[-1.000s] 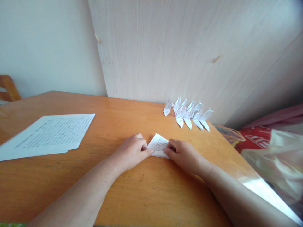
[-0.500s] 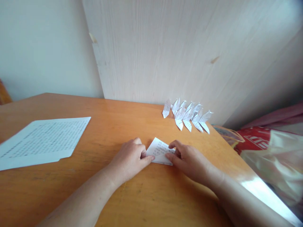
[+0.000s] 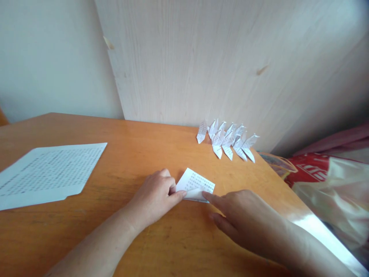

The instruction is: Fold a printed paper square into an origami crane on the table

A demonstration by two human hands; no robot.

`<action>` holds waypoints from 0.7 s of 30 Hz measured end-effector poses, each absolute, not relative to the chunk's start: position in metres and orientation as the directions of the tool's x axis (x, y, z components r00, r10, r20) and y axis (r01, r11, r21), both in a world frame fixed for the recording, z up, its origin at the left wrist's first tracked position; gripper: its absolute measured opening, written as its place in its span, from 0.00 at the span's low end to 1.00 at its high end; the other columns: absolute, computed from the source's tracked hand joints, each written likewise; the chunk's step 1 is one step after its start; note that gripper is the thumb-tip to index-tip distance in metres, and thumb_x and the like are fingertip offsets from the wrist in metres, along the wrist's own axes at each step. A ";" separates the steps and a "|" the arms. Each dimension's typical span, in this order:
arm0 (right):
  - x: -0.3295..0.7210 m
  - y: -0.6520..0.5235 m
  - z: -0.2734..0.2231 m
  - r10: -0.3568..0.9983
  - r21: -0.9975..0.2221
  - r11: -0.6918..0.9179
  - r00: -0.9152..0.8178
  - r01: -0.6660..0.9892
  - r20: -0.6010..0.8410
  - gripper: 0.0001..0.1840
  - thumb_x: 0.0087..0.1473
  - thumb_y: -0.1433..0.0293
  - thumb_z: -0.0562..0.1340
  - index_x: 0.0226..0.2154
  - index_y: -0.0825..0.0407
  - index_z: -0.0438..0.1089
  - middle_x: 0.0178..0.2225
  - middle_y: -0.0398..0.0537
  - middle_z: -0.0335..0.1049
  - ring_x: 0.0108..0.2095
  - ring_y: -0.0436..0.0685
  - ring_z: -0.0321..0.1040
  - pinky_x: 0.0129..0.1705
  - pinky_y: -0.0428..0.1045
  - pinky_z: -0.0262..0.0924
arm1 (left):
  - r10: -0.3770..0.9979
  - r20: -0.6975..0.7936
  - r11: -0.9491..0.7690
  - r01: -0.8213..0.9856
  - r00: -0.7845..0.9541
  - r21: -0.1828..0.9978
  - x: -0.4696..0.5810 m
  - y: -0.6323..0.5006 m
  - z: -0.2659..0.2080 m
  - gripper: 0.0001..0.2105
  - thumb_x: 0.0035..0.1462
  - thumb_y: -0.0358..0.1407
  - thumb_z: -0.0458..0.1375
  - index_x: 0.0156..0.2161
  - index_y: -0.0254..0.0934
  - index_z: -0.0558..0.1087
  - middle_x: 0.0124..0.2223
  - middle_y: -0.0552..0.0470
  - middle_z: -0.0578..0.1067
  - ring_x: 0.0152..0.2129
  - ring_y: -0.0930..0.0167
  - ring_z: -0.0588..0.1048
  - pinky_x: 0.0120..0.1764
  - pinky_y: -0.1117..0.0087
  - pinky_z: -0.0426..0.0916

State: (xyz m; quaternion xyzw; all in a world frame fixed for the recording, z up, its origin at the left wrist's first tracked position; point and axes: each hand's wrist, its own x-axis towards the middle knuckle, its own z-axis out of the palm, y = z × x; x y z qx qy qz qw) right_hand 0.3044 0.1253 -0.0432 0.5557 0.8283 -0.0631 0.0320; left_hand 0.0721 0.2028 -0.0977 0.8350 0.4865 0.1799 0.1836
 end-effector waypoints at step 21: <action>0.303 0.120 -0.052 0.923 -0.057 0.359 -0.364 0.932 -0.124 0.19 0.55 0.57 0.61 0.47 0.46 0.71 0.29 0.50 0.77 0.29 0.64 0.73 0.26 0.51 0.50 | 0.881 0.113 -0.453 0.755 0.459 0.474 0.072 0.205 -0.100 0.15 0.56 0.46 0.60 0.24 0.38 0.70 0.32 0.52 0.70 0.28 0.70 0.69 0.31 0.69 0.59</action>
